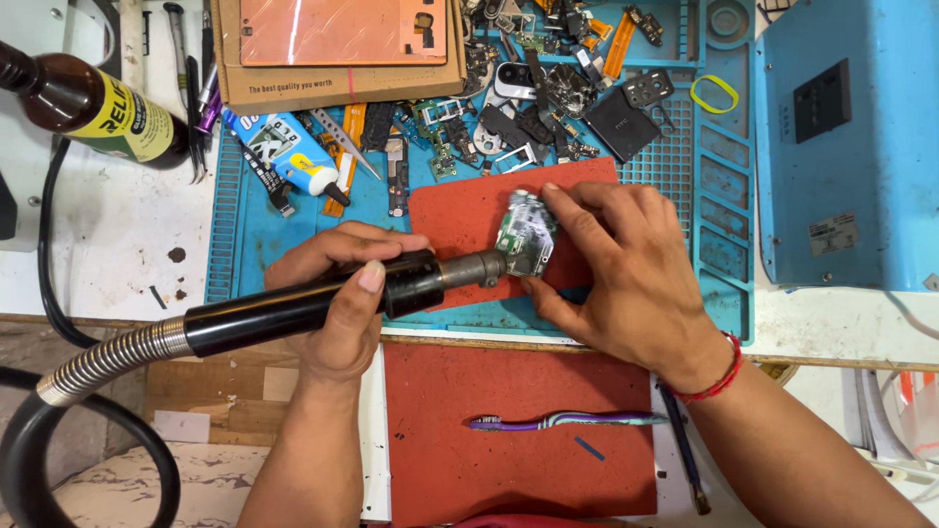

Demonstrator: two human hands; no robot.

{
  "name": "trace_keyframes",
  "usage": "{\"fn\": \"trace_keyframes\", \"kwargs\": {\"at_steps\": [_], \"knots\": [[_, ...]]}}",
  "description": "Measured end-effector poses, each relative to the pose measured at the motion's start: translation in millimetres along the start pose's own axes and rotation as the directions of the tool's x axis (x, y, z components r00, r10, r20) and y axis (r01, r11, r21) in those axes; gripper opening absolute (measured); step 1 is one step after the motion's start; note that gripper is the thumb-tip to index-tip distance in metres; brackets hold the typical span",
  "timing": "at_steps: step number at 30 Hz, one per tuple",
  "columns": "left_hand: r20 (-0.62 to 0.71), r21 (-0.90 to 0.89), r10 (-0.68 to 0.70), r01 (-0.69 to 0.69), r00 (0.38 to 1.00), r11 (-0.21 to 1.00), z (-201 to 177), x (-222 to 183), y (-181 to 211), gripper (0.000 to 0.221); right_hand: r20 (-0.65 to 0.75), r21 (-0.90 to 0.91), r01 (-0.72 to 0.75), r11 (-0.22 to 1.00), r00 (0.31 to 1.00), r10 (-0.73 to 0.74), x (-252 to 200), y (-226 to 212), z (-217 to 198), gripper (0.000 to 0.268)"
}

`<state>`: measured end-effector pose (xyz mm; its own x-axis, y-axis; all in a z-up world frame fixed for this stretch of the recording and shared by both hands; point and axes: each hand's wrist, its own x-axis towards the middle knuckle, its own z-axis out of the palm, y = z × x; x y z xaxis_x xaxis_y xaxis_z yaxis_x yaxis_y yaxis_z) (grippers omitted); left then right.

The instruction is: The person heats a circuit board using a heat gun while holding the board by hand on a workbench.

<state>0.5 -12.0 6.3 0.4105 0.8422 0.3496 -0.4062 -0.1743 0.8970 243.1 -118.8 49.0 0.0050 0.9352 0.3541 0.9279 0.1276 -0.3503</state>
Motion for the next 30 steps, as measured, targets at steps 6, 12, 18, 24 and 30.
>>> {"fn": "trace_keyframes", "kwargs": {"at_steps": [6,12,18,24,30], "knots": [[0.065,0.086,0.003,-0.009,0.998,0.996,-1.0,1.2,4.8,0.024,0.062,0.104,0.075,0.992,0.995,-0.082,1.1,2.1,-0.8,0.082],[-0.025,0.095,0.077,-0.074,0.997,0.993,3.6,4.8,-0.6,0.025,0.097,0.152,0.076,0.985,0.991,-0.092,2.1,2.9,-4.5,0.084],[0.01,0.082,-0.001,0.0,1.0,0.997,4.0,1.0,4.4,0.027,0.148,0.158,0.03,0.987,0.988,-0.054,1.7,4.6,-3.8,0.082],[-0.012,0.001,-0.053,0.053,0.999,0.999,6.1,4.8,5.0,0.025,0.131,0.182,0.04,0.982,0.989,-0.065,1.1,5.9,-3.6,0.08],[0.055,0.089,0.026,-0.031,0.998,0.996,4.7,3.9,5.5,0.022,0.115,0.16,0.078,0.984,0.989,-0.097,0.5,7.3,-2.7,0.079]]}}
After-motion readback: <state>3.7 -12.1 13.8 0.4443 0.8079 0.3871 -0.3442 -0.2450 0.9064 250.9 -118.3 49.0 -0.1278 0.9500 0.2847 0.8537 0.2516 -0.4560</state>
